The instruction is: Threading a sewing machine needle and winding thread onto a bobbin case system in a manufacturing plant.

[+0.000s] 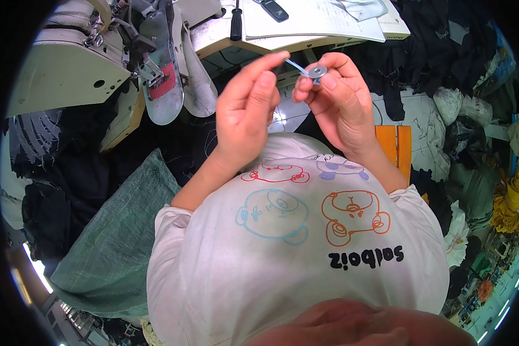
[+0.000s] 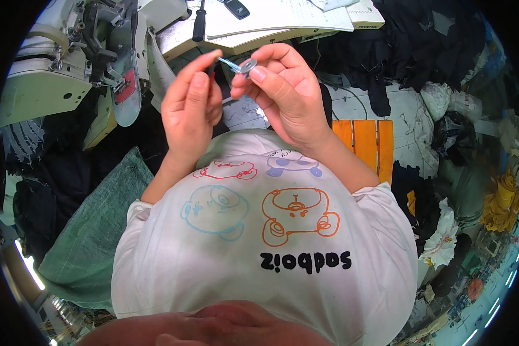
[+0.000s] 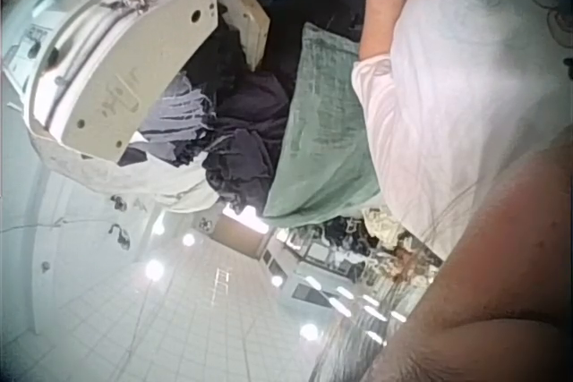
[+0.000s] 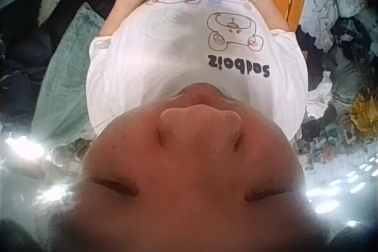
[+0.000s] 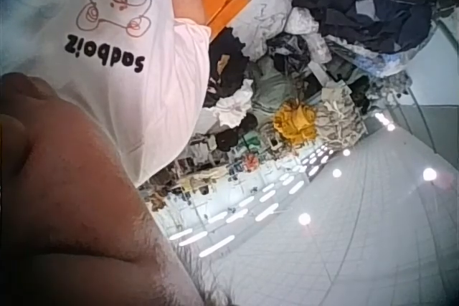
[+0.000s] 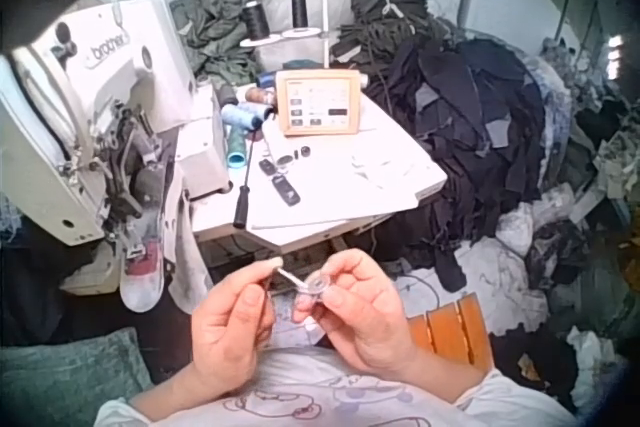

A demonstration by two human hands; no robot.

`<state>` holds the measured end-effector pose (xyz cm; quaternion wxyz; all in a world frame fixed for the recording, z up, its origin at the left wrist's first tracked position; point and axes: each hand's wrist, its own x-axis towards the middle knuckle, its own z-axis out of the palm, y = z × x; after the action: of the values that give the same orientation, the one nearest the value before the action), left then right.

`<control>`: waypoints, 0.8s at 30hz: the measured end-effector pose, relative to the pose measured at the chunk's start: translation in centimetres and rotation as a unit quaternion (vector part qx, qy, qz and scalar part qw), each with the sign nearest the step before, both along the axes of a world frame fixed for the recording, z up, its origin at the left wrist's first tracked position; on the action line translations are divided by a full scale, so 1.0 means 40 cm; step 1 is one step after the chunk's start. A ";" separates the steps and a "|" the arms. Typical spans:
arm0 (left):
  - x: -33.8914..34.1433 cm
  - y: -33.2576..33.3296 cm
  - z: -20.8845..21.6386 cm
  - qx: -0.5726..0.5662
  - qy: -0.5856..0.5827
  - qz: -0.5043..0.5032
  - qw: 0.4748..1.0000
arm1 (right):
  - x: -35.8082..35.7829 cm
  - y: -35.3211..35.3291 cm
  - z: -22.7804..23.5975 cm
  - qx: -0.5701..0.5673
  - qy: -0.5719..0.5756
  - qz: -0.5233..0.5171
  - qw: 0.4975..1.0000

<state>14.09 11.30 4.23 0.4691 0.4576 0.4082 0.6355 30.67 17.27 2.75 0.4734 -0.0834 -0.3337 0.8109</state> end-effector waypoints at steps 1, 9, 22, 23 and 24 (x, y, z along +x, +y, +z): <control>-0.005 0.003 0.006 -0.003 -0.032 -0.010 0.999 | 0.003 0.005 -0.001 0.018 0.021 0.022 0.999; -0.001 0.011 0.025 0.027 0.102 -0.026 0.994 | 0.010 -0.001 0.015 -0.019 -0.057 -0.017 0.998; -0.013 0.023 0.011 0.200 0.401 0.099 0.889 | -0.002 -0.024 0.007 0.160 -0.183 -0.136 0.960; -0.014 0.023 0.010 0.230 0.450 0.123 0.854 | -0.006 -0.026 0.009 0.146 -0.179 -0.130 0.964; -0.016 0.029 0.006 0.264 0.473 0.138 0.829 | -0.010 -0.029 0.011 0.131 -0.175 -0.125 0.968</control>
<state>13.46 12.45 4.48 -0.0127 0.7477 0.4555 0.4830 30.28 16.12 3.19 0.5117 -0.2028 -0.5016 0.6673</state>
